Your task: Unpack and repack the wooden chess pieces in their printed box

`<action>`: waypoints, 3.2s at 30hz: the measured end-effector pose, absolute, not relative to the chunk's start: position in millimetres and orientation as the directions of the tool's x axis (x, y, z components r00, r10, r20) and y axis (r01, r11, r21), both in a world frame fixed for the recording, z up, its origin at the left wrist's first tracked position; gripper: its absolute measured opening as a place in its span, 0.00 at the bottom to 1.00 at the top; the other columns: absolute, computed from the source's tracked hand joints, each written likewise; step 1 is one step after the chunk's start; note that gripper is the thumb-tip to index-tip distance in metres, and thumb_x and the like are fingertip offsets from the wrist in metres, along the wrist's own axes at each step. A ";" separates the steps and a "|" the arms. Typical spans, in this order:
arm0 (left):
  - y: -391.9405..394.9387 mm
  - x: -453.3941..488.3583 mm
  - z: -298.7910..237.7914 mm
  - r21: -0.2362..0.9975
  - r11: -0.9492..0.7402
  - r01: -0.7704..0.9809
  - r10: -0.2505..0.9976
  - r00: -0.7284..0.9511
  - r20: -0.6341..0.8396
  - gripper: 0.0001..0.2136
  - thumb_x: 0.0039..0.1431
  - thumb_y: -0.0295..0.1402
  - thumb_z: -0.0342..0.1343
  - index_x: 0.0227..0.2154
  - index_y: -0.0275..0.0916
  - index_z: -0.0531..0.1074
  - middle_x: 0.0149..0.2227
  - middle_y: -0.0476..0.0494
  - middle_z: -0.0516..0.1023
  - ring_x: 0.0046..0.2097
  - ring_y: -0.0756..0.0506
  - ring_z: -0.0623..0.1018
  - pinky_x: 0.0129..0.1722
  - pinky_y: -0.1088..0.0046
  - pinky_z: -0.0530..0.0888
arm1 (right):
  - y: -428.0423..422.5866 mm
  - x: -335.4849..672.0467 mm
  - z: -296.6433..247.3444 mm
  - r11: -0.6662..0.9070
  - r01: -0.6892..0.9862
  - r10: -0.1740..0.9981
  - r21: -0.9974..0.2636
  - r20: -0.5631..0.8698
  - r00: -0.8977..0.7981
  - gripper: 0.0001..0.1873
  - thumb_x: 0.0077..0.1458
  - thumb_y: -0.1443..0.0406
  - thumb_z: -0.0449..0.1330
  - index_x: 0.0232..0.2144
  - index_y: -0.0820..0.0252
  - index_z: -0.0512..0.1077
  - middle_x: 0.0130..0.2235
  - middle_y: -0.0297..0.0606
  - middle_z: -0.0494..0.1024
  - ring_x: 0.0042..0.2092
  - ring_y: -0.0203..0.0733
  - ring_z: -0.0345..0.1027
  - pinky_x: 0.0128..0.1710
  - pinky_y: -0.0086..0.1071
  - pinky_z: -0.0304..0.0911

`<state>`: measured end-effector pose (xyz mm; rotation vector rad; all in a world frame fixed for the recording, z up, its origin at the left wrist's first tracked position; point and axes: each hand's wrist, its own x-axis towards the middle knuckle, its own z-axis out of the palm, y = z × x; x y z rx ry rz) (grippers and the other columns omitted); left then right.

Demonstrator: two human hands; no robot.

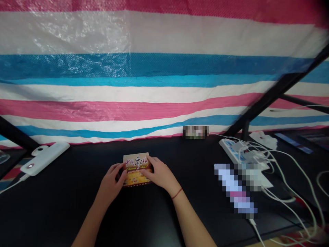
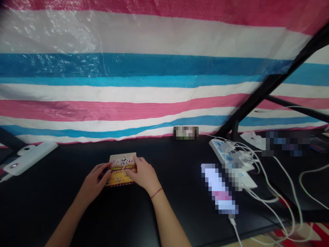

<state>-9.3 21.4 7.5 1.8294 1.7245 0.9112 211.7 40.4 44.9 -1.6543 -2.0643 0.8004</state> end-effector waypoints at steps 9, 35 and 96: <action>25.0 -15.9 -17.3 0.483 -0.181 0.857 0.971 0.077 0.228 0.20 0.57 0.40 0.52 0.52 0.46 0.70 0.53 0.41 0.71 0.51 0.38 0.72 0.49 0.55 0.71 | 39.3 223.8 32.3 0.131 0.645 0.940 -0.753 -0.113 -0.322 0.41 0.48 0.56 0.65 0.62 0.56 0.58 0.51 0.43 0.67 0.49 0.47 0.67 0.50 0.35 0.61; 63.1 -27.5 2.9 0.350 0.035 0.936 0.990 -0.080 0.115 0.12 0.63 0.36 0.46 0.32 0.40 0.74 0.34 0.47 0.78 0.36 0.47 0.76 0.30 0.75 0.62 | 64.9 219.9 1.4 0.081 0.907 0.987 -0.413 0.162 -0.014 0.13 0.60 0.63 0.53 0.23 0.58 0.67 0.26 0.30 0.72 0.27 0.32 0.61 0.26 0.27 0.43; 57.3 -28.2 9.3 0.409 -0.006 0.913 0.999 -0.016 0.052 0.10 0.63 0.34 0.47 0.33 0.42 0.74 0.35 0.47 0.79 0.39 0.46 0.76 0.33 0.75 0.63 | 60.0 215.7 1.2 -0.041 0.882 0.991 -0.469 0.094 0.096 0.16 0.59 0.60 0.54 0.21 0.58 0.68 0.21 0.30 0.71 0.25 0.33 0.62 0.24 0.27 0.41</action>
